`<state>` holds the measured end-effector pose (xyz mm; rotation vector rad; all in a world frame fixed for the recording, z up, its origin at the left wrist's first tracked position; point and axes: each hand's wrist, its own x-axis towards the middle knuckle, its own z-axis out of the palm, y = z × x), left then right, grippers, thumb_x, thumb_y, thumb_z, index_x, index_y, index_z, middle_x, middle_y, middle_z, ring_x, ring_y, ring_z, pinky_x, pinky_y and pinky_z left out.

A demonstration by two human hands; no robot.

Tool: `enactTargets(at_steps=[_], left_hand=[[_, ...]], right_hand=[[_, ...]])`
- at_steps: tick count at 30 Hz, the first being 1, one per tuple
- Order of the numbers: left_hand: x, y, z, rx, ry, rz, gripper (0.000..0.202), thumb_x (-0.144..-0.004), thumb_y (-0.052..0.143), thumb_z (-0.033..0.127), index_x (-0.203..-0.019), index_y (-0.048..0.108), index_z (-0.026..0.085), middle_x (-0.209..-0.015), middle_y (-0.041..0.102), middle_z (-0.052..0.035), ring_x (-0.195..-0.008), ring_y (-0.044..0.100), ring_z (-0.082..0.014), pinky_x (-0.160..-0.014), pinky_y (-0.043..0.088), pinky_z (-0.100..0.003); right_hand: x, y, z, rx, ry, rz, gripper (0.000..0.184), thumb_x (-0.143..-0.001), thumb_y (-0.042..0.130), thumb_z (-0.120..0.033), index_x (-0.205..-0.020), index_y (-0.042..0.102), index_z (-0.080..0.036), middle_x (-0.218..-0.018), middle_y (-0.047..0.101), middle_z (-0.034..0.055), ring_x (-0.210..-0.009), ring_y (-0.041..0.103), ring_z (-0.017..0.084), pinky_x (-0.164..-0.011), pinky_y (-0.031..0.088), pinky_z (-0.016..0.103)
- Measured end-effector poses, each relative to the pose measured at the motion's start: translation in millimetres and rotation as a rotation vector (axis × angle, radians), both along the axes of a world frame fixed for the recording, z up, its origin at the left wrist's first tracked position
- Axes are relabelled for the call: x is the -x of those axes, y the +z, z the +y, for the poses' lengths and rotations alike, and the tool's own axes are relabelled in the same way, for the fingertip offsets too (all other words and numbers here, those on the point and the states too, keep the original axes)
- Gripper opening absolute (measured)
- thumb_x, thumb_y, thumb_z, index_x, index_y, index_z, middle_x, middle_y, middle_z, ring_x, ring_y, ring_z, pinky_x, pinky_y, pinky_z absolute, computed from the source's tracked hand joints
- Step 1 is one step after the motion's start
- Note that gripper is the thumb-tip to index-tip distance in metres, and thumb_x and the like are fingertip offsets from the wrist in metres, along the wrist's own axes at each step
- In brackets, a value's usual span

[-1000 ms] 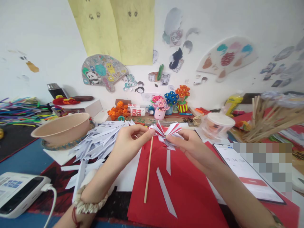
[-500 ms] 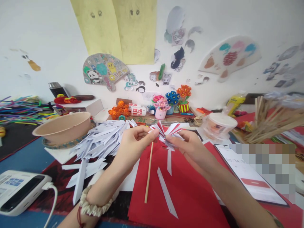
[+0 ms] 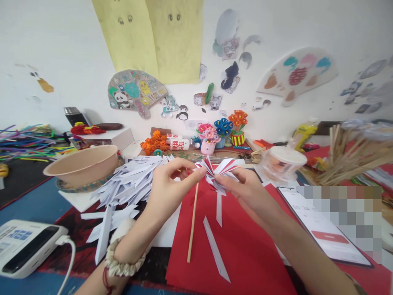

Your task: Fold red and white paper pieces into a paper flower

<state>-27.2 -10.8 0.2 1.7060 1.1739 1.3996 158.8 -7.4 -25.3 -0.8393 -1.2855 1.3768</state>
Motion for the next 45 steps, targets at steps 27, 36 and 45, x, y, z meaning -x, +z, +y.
enactTargets(at_steps=[27,36,45], left_hand=[[13,5.4,6,0.187,-0.207,0.135,0.027,-0.074,0.078,0.041,-0.077,0.073,0.015,-0.072,0.07,-0.004,-0.06,0.055,-0.0126,-0.055,0.04,-0.023],[16,6.4,4,0.224,-0.256,0.164,0.025,-0.074,0.079,0.037,-0.07,0.071,0.014,-0.053,0.048,0.0038,-0.05,0.036,-0.007,-0.046,0.025,-0.02],[16,13.5,4,0.16,-0.217,0.251,0.028,-0.073,0.077,0.043,-0.066,0.071,0.016,-0.053,0.053,0.0018,-0.05,0.042,-0.0092,-0.047,0.031,-0.021]], right_hand=[[-5,3.2,2,-0.097,0.083,-0.17,0.02,-0.082,0.076,-0.036,-0.099,0.08,-0.025,-0.098,0.079,0.0059,-0.096,0.071,0.026,-0.087,0.056,0.04],[-9,10.5,-2,-0.035,0.119,-0.19,0.02,-0.08,0.078,-0.039,-0.094,0.082,-0.024,-0.093,0.08,0.0066,-0.092,0.072,0.027,-0.083,0.057,0.04],[-8,11.3,-2,-0.06,0.085,-0.169,0.025,-0.081,0.077,-0.036,-0.102,0.08,-0.024,-0.1,0.08,0.007,-0.097,0.072,0.028,-0.088,0.056,0.042]])
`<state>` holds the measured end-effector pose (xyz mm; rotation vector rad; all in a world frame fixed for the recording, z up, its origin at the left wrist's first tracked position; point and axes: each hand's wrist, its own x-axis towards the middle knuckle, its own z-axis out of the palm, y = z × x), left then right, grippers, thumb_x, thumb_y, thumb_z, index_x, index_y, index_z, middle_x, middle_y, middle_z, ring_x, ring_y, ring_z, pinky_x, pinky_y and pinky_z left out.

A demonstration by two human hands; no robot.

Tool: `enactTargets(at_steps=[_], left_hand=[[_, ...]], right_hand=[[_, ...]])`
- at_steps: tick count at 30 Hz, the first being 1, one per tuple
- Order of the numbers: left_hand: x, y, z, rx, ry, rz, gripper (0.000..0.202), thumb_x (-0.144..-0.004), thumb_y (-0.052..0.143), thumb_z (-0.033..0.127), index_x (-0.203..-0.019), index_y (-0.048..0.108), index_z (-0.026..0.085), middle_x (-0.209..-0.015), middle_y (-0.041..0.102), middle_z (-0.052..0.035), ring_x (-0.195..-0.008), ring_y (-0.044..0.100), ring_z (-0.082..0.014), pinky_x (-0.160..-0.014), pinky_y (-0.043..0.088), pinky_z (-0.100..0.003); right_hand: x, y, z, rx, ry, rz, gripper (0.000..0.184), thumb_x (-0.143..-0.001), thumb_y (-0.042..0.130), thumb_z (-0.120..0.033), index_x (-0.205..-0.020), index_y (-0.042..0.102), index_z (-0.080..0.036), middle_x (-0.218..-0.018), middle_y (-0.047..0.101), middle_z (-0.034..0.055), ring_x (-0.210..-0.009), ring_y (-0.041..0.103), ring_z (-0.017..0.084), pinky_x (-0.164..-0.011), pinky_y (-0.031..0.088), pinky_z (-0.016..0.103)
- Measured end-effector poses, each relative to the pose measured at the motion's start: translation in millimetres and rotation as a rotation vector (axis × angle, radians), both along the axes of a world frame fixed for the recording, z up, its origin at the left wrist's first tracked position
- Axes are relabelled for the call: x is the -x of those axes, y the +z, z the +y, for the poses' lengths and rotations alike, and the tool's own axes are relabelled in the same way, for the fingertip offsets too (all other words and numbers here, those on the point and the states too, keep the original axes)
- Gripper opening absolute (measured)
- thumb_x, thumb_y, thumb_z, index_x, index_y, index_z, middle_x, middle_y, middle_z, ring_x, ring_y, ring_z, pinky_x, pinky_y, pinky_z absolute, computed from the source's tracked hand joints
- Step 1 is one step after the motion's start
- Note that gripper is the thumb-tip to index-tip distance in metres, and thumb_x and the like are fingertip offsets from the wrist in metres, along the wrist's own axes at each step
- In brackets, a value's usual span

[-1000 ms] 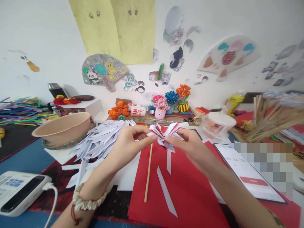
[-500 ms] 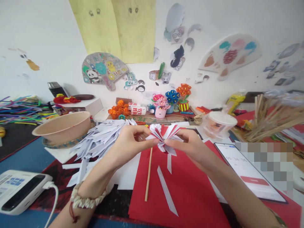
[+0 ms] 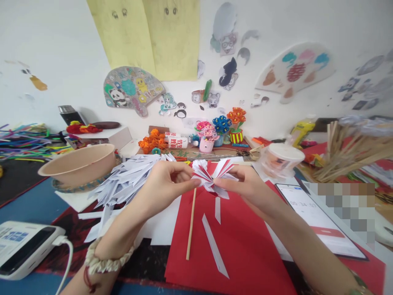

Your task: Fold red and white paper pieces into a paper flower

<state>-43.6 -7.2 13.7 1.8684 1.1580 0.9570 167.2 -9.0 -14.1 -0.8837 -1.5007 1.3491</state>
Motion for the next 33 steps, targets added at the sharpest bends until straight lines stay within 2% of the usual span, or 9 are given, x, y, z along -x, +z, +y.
enactTargets(at_steps=[4,8,11,14,16,18,25,29,33], left_hand=[[0,-0.6,-1,-0.034,0.025,0.015,0.024,-0.076,0.074,0.038,-0.067,0.07,0.016,-0.05,0.048,0.0041,-0.048,0.036,-0.0081,-0.046,0.028,-0.022],[-2,-1.5,-1,0.08,0.016,-0.069,0.022,-0.07,0.08,0.035,-0.064,0.068,0.017,-0.048,0.04,0.0066,-0.046,0.029,-0.0069,-0.044,0.019,-0.023],[-4,-3.7,-1,0.146,0.011,-0.191,0.023,-0.067,0.082,0.032,-0.062,0.066,0.017,-0.048,0.037,0.0076,-0.046,0.027,-0.0064,-0.046,0.018,-0.023],[-7,-6.2,-1,0.154,-0.002,-0.253,0.022,-0.07,0.081,0.032,-0.064,0.065,0.017,-0.054,0.05,0.0047,-0.051,0.038,-0.0076,-0.05,0.028,-0.022],[-9,-6.4,-2,0.138,-0.03,-0.242,0.02,-0.073,0.078,0.032,-0.068,0.068,0.016,-0.065,0.061,0.0012,-0.058,0.046,-0.0091,-0.055,0.034,-0.022],[-10,-5.4,-4,0.137,-0.054,-0.216,0.019,-0.076,0.076,0.034,-0.074,0.071,0.015,-0.07,0.064,-0.0005,-0.059,0.046,-0.0093,-0.055,0.034,-0.022],[-9,-4.6,-4,0.138,-0.009,-0.136,0.026,-0.076,0.074,0.035,-0.063,0.065,0.014,-0.048,0.036,0.0067,-0.048,0.022,-0.0068,-0.045,0.014,-0.024],[-11,-7.5,-4,0.014,0.004,-0.056,0.022,-0.079,0.07,0.032,-0.068,0.07,0.013,-0.051,0.038,0.0054,-0.05,0.027,-0.0079,-0.047,0.021,-0.024],[-11,-7.8,-6,-0.14,0.02,0.032,0.02,-0.084,0.066,0.029,-0.075,0.074,0.013,-0.059,0.056,0.0008,-0.057,0.042,-0.0105,-0.054,0.034,-0.024]], right_hand=[[1,-1.8,0,-0.013,-0.017,0.013,0.024,-0.08,0.078,-0.036,-0.1,0.081,-0.025,-0.102,0.079,0.0069,-0.098,0.072,0.028,-0.089,0.055,0.041],[1,-2.5,0,-0.001,-0.01,0.034,0.022,-0.08,0.078,-0.033,-0.1,0.08,-0.025,-0.102,0.078,0.0066,-0.097,0.071,0.026,-0.088,0.054,0.039],[0,-3.5,1,0.038,-0.009,0.046,0.021,-0.078,0.078,-0.033,-0.096,0.08,-0.023,-0.095,0.078,0.006,-0.088,0.069,0.023,-0.078,0.053,0.034],[-2,-5.4,3,0.085,-0.003,0.079,0.017,-0.079,0.078,-0.033,-0.089,0.078,-0.02,-0.086,0.076,0.0055,-0.078,0.066,0.02,-0.069,0.05,0.031],[-3,-6.7,5,0.094,0.019,0.104,0.014,-0.08,0.077,-0.032,-0.086,0.077,-0.019,-0.085,0.076,0.0054,-0.077,0.066,0.019,-0.071,0.05,0.03],[-5,-7.2,7,0.094,0.041,0.116,0.014,-0.081,0.077,-0.031,-0.088,0.077,-0.019,-0.088,0.076,0.0055,-0.079,0.066,0.019,-0.074,0.05,0.03],[-9,-3.3,7,0.005,0.05,0.061,0.011,-0.08,0.077,-0.028,-0.087,0.077,-0.02,-0.091,0.077,0.0045,-0.083,0.067,0.019,-0.077,0.051,0.029],[-8,-2.7,6,0.021,0.03,0.07,0.014,-0.078,0.078,-0.027,-0.09,0.076,-0.02,-0.095,0.078,0.0055,-0.088,0.069,0.022,-0.08,0.052,0.032],[-9,-3.0,6,0.092,0.061,0.105,0.022,-0.079,0.076,-0.027,-0.1,0.076,-0.019,-0.098,0.076,0.0057,-0.087,0.068,0.021,-0.08,0.052,0.032]])
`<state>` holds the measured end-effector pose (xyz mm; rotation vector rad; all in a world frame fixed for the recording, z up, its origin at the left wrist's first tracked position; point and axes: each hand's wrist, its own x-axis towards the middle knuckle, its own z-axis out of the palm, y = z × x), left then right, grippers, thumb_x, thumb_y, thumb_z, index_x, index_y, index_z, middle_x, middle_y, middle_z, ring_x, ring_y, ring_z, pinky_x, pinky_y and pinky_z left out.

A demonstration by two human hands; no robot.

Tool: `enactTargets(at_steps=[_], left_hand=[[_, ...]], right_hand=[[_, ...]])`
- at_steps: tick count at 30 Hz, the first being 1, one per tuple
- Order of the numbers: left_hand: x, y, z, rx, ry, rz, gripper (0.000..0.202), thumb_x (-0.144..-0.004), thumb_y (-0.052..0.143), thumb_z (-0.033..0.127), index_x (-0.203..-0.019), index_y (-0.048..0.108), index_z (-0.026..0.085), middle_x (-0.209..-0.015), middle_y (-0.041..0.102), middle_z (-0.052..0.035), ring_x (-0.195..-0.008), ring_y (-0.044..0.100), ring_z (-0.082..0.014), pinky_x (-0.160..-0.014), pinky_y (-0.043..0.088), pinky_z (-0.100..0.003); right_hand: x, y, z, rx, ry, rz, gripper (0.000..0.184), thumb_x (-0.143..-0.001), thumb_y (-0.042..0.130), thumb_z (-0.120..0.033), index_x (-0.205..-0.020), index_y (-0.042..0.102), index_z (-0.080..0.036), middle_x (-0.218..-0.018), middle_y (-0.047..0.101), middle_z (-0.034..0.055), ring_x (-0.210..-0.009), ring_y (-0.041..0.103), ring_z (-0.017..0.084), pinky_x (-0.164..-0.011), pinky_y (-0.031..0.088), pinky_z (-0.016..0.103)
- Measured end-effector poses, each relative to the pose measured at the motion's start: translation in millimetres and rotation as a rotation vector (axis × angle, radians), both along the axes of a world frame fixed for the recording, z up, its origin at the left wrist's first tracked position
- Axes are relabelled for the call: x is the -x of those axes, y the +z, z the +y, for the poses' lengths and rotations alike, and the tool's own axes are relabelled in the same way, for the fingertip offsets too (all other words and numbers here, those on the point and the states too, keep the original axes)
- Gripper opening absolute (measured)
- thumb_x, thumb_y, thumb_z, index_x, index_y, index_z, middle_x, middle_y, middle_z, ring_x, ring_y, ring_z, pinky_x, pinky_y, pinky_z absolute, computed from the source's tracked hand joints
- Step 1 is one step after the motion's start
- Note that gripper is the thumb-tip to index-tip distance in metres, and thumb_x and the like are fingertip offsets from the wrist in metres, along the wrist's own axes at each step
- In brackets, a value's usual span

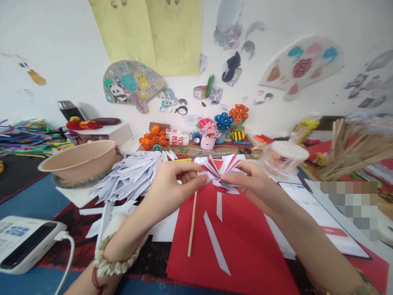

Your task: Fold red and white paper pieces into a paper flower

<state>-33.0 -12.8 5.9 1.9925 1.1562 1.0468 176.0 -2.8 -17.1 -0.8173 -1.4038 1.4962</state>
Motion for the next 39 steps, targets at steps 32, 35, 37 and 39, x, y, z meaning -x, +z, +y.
enactTargets(at_steps=[32,35,37,39], left_hand=[[-2,-8.6,-1,-0.657,0.263,0.025,0.01,-0.084,0.069,0.015,-0.075,0.069,0.02,-0.061,0.064,0.0028,-0.058,0.053,-0.0117,-0.059,0.042,-0.026],[-3,-4.8,-3,-0.485,0.284,-0.024,0.014,-0.082,0.07,0.019,-0.068,0.068,0.019,-0.057,0.06,0.004,-0.053,0.046,-0.0106,-0.055,0.038,-0.026],[-4,-0.9,-4,-0.335,0.244,-0.037,0.016,-0.082,0.07,0.024,-0.067,0.069,0.019,-0.053,0.055,0.0046,-0.05,0.041,-0.01,-0.051,0.034,-0.025],[-4,2.5,-5,-0.195,0.177,-0.036,0.022,-0.085,0.069,0.032,-0.067,0.07,0.019,-0.05,0.05,0.0045,-0.049,0.038,-0.0098,-0.048,0.03,-0.025]], right_hand=[[9,-6.6,-2,-0.089,-0.122,-0.192,0.08,-0.071,0.085,-0.051,-0.138,0.045,-0.03,-0.127,0.063,0.0112,-0.092,0.069,0.024,-0.087,0.056,0.045],[15,-8.6,-3,-0.244,-0.245,-0.231,0.065,-0.071,0.086,-0.041,-0.126,0.055,-0.028,-0.124,0.064,0.009,-0.102,0.066,0.025,-0.091,0.054,0.043],[16,-7.1,-3,-0.352,-0.243,-0.216,0.038,-0.075,0.083,-0.036,-0.107,0.066,-0.025,-0.112,0.067,0.0068,-0.105,0.064,0.025,-0.093,0.052,0.039],[14,-4.3,-3,-0.386,-0.244,-0.196,0.021,-0.077,0.081,-0.033,-0.093,0.07,-0.023,-0.098,0.068,0.0049,-0.096,0.064,0.022,-0.087,0.053,0.035]])
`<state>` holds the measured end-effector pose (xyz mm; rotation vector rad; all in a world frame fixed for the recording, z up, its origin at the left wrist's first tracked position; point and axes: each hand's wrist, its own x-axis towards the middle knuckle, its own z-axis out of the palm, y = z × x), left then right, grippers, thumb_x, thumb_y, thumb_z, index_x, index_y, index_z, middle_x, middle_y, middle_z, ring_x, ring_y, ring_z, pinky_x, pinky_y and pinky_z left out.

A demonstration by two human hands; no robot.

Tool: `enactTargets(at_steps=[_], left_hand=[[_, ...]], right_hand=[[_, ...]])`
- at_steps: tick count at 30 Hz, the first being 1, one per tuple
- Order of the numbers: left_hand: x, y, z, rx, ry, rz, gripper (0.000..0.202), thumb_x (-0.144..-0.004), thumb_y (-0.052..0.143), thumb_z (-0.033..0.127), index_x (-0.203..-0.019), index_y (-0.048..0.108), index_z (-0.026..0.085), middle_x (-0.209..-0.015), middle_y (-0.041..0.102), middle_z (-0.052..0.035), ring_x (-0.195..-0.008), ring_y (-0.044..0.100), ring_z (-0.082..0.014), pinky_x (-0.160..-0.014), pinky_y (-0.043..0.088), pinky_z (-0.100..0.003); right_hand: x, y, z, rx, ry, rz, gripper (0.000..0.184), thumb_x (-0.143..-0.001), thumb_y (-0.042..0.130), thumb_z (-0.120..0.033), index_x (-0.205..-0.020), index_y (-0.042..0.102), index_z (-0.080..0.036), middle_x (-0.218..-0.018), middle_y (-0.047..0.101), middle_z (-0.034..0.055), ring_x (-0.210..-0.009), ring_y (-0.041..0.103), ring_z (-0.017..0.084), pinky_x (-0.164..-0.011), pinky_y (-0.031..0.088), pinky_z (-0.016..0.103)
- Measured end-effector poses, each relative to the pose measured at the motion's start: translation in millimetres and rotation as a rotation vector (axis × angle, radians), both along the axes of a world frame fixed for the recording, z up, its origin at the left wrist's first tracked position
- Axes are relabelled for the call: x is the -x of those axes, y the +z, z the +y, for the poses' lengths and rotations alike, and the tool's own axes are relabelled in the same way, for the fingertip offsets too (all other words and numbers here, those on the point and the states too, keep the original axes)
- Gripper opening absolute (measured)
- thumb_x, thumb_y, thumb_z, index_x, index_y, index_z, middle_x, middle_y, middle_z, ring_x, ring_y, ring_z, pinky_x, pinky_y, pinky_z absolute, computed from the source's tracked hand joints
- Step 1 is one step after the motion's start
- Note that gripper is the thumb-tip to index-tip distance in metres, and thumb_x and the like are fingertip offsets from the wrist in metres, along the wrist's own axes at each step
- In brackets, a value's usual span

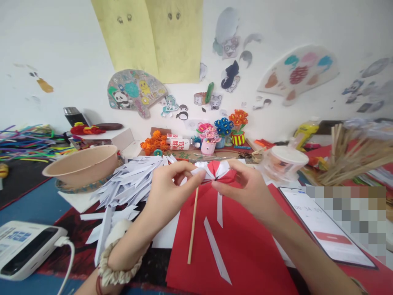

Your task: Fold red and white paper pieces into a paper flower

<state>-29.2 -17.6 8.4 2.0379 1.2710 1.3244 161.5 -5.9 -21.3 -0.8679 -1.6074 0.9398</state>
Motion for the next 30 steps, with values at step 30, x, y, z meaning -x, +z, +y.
enactTargets(at_steps=[30], left_hand=[[6.4,5.4,-0.6,0.176,-0.227,-0.144,0.015,-0.086,0.069,0.032,-0.081,0.073,0.018,-0.076,0.07,-0.0038,-0.068,0.058,-0.0165,-0.059,0.041,-0.029]], right_hand=[[-8.5,2.5,0.4,0.288,0.187,0.132,0.026,-0.071,0.081,-0.038,-0.066,0.063,-0.02,-0.066,0.055,0.0002,-0.069,0.05,0.017,-0.059,0.039,0.029]])
